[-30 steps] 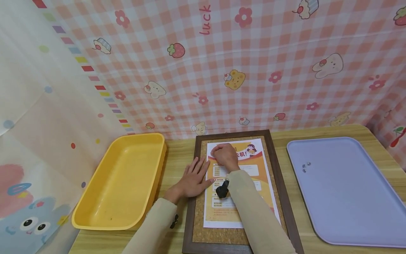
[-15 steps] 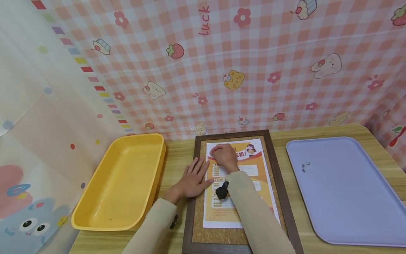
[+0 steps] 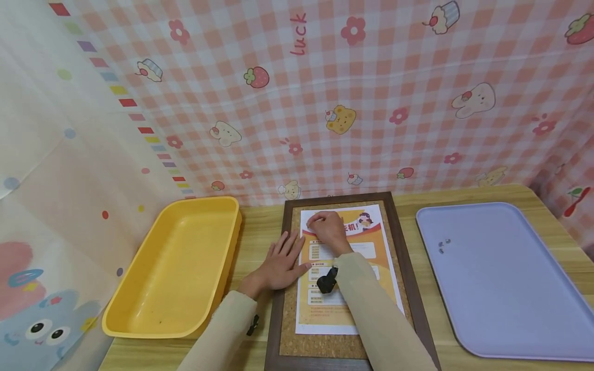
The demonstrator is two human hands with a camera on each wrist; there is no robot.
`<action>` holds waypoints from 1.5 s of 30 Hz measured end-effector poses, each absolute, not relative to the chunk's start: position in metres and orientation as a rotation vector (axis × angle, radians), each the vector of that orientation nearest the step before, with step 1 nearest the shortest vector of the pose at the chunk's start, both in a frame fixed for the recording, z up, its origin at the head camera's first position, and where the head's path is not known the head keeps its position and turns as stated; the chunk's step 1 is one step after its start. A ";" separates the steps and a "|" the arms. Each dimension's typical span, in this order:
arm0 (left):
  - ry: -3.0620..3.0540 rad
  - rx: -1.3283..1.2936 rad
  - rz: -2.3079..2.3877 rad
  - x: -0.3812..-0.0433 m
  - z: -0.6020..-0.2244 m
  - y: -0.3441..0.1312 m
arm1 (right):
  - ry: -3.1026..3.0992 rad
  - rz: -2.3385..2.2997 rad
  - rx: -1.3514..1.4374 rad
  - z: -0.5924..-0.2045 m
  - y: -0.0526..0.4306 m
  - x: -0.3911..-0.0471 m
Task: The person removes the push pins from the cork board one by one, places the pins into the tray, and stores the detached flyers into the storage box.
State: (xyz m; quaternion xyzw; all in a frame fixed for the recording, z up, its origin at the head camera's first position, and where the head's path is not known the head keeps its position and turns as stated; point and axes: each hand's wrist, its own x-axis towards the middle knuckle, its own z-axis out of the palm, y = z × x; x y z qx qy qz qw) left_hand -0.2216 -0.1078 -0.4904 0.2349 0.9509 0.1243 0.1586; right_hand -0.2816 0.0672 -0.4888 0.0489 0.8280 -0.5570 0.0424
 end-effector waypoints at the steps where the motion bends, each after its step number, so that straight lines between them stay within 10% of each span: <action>1: 2.719 0.671 0.357 -0.222 -0.491 -0.108 | 2.531 -1.709 0.144 -0.488 0.067 -0.281; 45: 2.689 0.648 0.420 -0.226 -0.504 -0.111 | 2.568 -1.566 0.080 -0.457 0.125 -0.249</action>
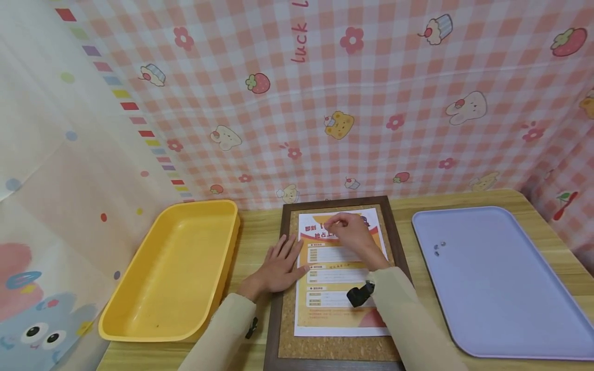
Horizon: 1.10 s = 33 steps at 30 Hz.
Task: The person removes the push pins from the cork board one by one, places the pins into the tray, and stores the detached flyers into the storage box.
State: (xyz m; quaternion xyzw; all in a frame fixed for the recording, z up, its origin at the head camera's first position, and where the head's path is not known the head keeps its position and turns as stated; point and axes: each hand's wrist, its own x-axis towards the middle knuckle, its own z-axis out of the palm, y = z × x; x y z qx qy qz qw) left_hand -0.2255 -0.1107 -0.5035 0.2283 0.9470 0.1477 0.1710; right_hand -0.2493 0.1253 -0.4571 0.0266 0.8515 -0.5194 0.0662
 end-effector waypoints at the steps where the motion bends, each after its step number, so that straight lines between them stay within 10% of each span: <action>1: 2.689 0.646 0.424 -0.225 -0.503 -0.111 | 2.584 -1.559 0.086 -0.456 0.128 -0.249; 33: 2.689 0.689 0.473 -0.223 -0.502 -0.113 | 2.650 -1.545 0.007 -0.438 0.210 -0.218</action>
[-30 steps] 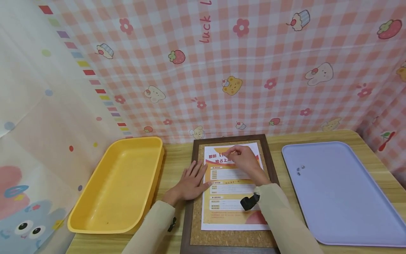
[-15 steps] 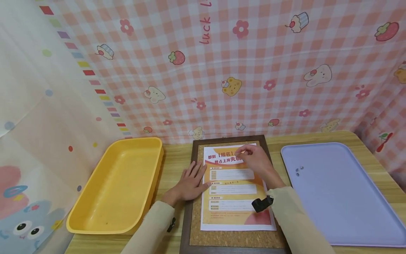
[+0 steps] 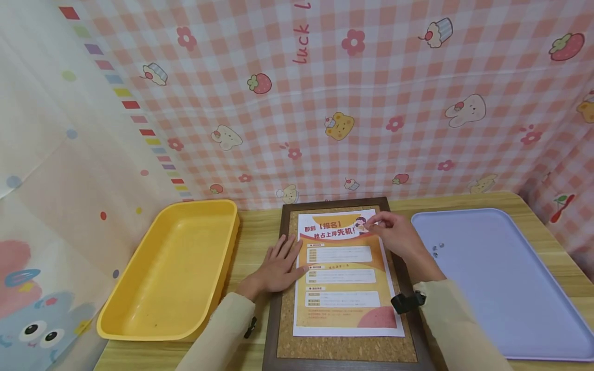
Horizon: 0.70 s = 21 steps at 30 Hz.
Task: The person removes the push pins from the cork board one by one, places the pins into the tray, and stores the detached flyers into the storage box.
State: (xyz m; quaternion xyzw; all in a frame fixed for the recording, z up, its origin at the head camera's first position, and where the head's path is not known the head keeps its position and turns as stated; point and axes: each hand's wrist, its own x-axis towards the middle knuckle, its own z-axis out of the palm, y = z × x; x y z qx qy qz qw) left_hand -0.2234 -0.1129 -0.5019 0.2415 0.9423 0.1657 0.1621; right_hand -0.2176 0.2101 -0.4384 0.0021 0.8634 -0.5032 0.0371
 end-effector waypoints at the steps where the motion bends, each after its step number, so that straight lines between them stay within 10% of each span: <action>1: 2.692 0.688 0.474 -0.224 -0.503 -0.113 | 2.662 -1.546 -0.004 -0.439 0.212 -0.217; 21: 2.693 0.665 0.469 -0.221 -0.497 -0.112 | 2.725 -1.462 0.075 -0.440 0.258 -0.205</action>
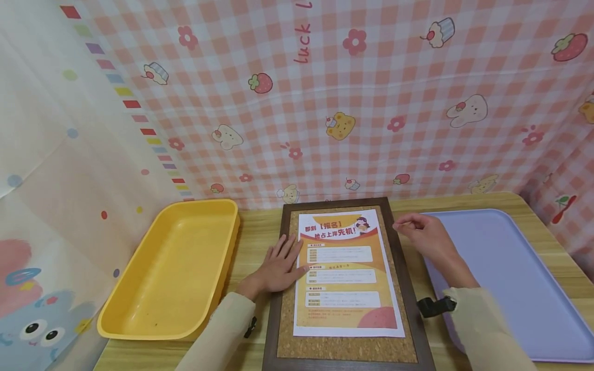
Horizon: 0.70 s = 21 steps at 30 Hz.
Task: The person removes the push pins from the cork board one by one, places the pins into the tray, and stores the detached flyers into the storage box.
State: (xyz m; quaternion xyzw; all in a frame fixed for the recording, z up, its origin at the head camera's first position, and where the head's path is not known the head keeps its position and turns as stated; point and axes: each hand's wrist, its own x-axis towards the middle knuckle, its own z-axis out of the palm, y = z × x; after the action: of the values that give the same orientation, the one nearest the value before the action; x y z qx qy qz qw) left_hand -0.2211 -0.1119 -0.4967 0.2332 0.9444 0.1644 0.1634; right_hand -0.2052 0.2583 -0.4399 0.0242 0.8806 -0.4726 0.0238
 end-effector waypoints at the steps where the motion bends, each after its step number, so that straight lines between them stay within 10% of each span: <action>1: 2.693 0.666 0.463 -0.221 -0.496 -0.112 | 2.728 -1.464 0.084 -0.440 0.261 -0.205; 21: 2.691 0.684 0.461 -0.218 -0.488 -0.110 | 2.745 -1.468 0.222 -0.453 0.298 -0.195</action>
State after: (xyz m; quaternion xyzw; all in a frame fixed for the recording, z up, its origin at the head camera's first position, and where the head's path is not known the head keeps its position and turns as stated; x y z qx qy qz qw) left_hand -0.2178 -0.1102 -0.4877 0.2397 0.9434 0.1617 0.1627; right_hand -0.1946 0.2983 -0.4527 0.0710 0.8795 -0.4704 0.0107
